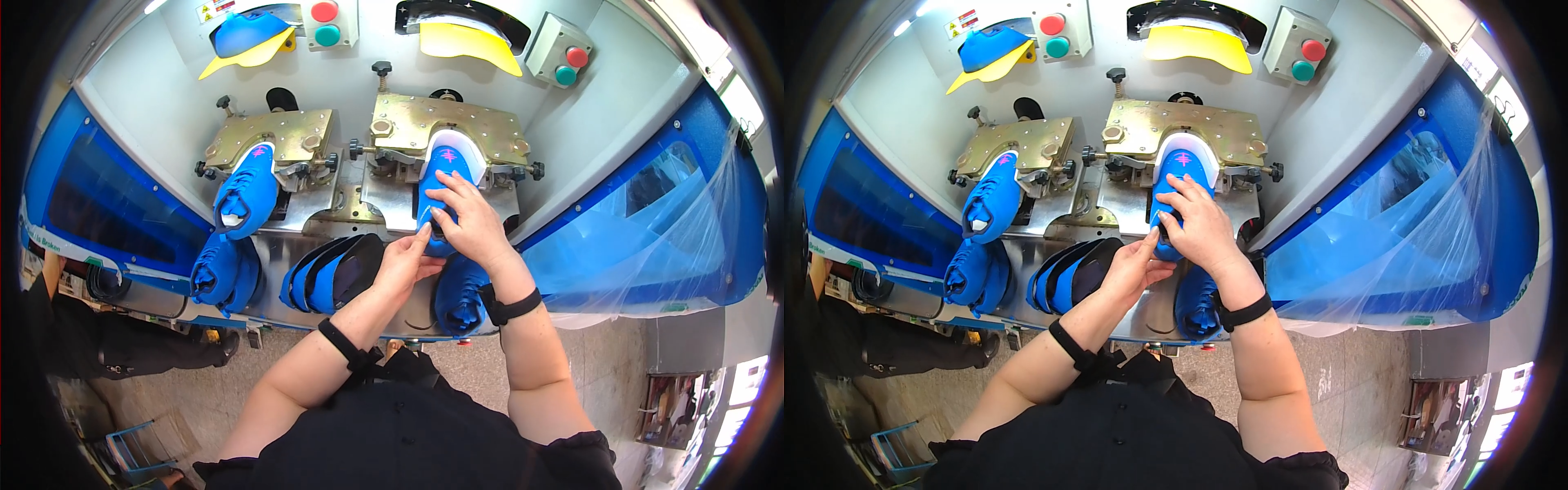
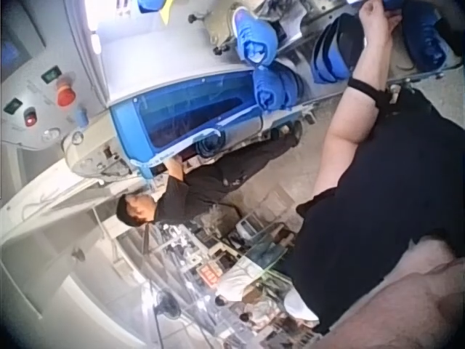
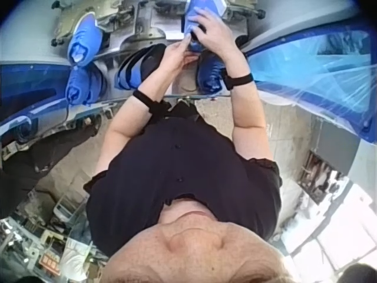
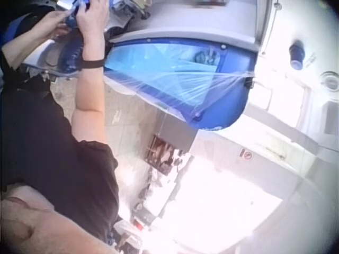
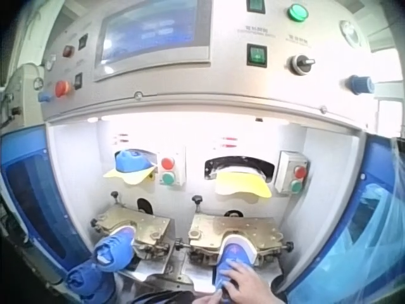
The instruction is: Placing shoe uppers into a heat-shaping machine and operating controls to mold them.
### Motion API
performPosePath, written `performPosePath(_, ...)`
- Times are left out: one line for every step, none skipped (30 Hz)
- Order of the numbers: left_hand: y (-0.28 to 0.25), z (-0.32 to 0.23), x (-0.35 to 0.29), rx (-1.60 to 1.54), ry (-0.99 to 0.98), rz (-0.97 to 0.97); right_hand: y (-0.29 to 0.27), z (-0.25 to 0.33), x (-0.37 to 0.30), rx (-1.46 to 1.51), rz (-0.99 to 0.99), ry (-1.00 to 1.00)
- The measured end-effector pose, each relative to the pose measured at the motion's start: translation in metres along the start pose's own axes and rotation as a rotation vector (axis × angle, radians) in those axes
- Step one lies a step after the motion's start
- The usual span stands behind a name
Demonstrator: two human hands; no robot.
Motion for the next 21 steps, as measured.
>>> performPosePath(0.000, 0.001, 0.000, 0.007, 0.003, 0.005, 0.002, -0.002, -0.001, -0.008, 0.027, 0.021)
performPosePath(0.000, 0.001, 0.001, 0.017, 0.005, 0.018, 0.003, -0.002, -0.001, -0.021, 0.040, 0.025)
performPosePath(0.000, 0.001, 0.000, 0.025, 0.010, 0.035, 0.003, -0.001, -0.002, -0.032, 0.024, 0.008)
performPosePath(-0.001, 0.001, 0.001, 0.033, 0.004, 0.033, 0.003, 0.000, -0.002, -0.054, 0.033, 0.013)
performPosePath(-0.001, 0.001, 0.001, 0.036, 0.015, 0.030, 0.005, 0.000, -0.002, -0.059, 0.046, 0.028)
performPosePath(-0.001, -0.001, 0.000, 0.042, 0.020, 0.029, 0.004, 0.002, -0.001, -0.072, 0.029, 0.024)
performPosePath(-0.002, -0.001, 0.000, 0.042, 0.027, 0.025, 0.004, 0.004, 0.000, -0.076, 0.041, 0.032)
performPosePath(-0.003, -0.002, -0.002, 0.050, 0.022, 0.025, 0.004, 0.005, 0.001, -0.107, 0.068, 0.072)
performPosePath(-0.006, -0.003, -0.006, 0.059, 0.016, 0.047, 0.001, 0.010, 0.003, -0.146, 0.044, 0.080)
performPosePath(-0.012, -0.003, -0.012, 0.127, -0.022, 0.063, -0.001, 0.014, 0.004, -0.136, 0.061, 0.112)
performPosePath(-0.020, -0.001, -0.023, 0.237, -0.044, 0.088, -0.003, 0.029, 0.004, -0.244, 0.014, 0.032)
performPosePath(-0.032, 0.002, -0.037, 0.355, -0.076, 0.123, -0.003, 0.037, 0.001, -0.397, 0.008, 0.067)
performPosePath(-0.048, -0.003, -0.053, 0.426, -0.048, 0.227, -0.005, 0.061, -0.005, -0.485, -0.103, -0.089)
performPosePath(-0.068, -0.009, -0.066, 0.499, -0.053, 0.251, 0.002, 0.083, -0.014, -0.590, -0.203, -0.192)
performPosePath(-0.093, -0.015, -0.079, 0.493, -0.069, 0.235, 0.016, 0.100, -0.028, -0.430, -0.230, -0.200)
performPosePath(-0.123, -0.019, -0.091, 0.548, -0.114, 0.140, 0.039, 0.112, -0.041, -0.367, -0.161, -0.177)
performPosePath(-0.149, -0.022, -0.104, 0.468, -0.152, 0.064, 0.069, 0.118, -0.050, -0.294, -0.046, -0.110)
performPosePath(-0.170, -0.028, -0.113, 0.498, -0.143, 0.064, 0.101, 0.117, -0.055, -0.119, 0.023, 0.036)
performPosePath(-0.190, -0.027, -0.121, 0.466, -0.210, 0.017, 0.131, 0.115, -0.055, -0.051, 0.117, 0.103)
performPosePath(-0.204, -0.030, -0.126, 0.479, -0.218, 0.006, 0.161, 0.107, -0.055, 0.025, 0.225, 0.237)
performPosePath(-0.212, -0.032, -0.129, 0.476, -0.198, 0.013, 0.188, 0.099, -0.059, 0.349, 0.356, 0.385)
Point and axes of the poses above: each hand's wrist, its own x-axis towards the middle knuckle, its own y-axis out of the palm, z = x × y, the point moved 7 cm from there along x, towards the middle knuckle, and after that the axes turned 2 degrees about z, right-handed, at the moved point
